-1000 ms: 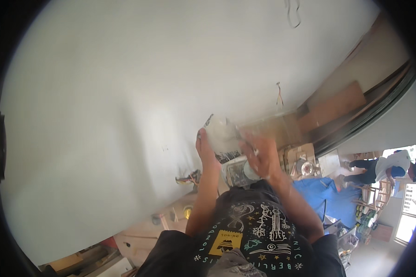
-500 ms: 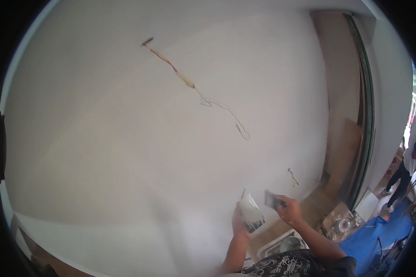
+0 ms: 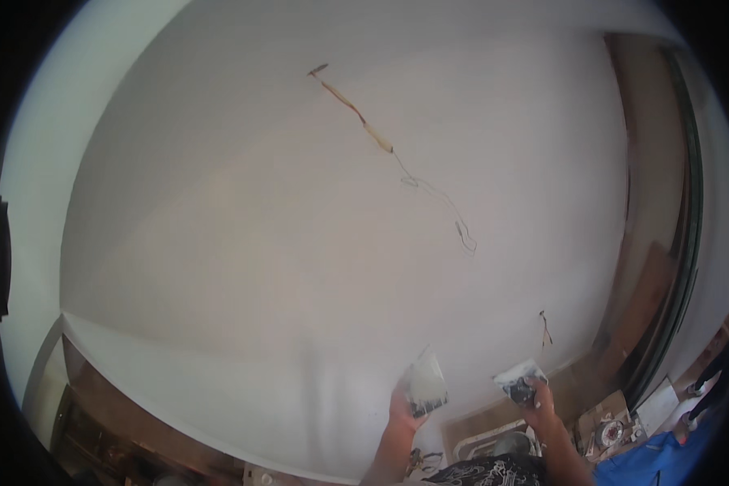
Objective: The person applies white plaster to a ceiling using a trowel and a hawk. They repeatedly scoop plaster from the hawk and spread it onto the ceiling surface, smoothing the material over a large area.
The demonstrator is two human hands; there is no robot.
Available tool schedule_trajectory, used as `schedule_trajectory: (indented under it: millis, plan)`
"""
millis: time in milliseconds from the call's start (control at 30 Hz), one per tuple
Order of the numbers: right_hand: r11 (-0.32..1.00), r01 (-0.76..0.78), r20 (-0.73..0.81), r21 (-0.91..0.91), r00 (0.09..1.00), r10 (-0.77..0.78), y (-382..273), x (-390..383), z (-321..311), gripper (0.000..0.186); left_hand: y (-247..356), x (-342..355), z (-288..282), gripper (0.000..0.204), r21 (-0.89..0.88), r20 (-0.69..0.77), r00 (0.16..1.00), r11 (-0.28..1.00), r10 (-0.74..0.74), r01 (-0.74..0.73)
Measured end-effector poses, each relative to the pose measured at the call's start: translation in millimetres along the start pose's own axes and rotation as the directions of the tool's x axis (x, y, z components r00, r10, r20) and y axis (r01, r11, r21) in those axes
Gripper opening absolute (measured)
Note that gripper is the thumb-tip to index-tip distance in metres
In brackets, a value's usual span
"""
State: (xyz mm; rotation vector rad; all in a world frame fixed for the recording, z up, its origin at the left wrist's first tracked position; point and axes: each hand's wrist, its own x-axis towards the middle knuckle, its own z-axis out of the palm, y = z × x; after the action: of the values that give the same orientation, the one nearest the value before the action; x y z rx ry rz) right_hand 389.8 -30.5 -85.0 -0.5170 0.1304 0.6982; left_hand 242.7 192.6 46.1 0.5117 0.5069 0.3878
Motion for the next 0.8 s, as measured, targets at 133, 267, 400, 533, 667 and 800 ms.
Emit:
schedule_trajectory:
  millis: [133,267,400,533,667,800]
  plan:
    - [0.984,0.016,0.023,-0.177,1.000,-0.012,-14,-9,58,0.025,19,-25,20,0.042,-0.011,-0.020,0.996,0.996,0.088,-0.089]
    - [0.589,0.339,0.311,-0.734,0.938,-0.152,-13,-6,108,0.019,42,-30,21,0.044,0.022,0.047,0.981,0.982,0.186,-0.188]
    - [-0.108,0.920,0.926,-0.377,0.372,-0.065,-46,-31,196,0.037,66,-58,47,0.048,0.097,0.019,0.962,0.957,0.271,-0.272]
    - [-0.288,0.957,0.984,0.018,0.035,0.176,-75,-29,241,0.041,75,-71,68,0.048,0.216,0.026,0.937,0.913,0.349,-0.347]
    - [-0.379,0.901,0.943,0.211,-0.086,0.321,-69,-29,262,0.038,73,-66,63,0.047,0.306,0.008,0.934,0.889,0.357,-0.342]
    - [-0.364,0.883,0.896,0.295,-0.124,0.426,-72,-16,262,0.033,75,-70,57,0.045,0.406,0.052,0.934,0.847,0.354,-0.343]
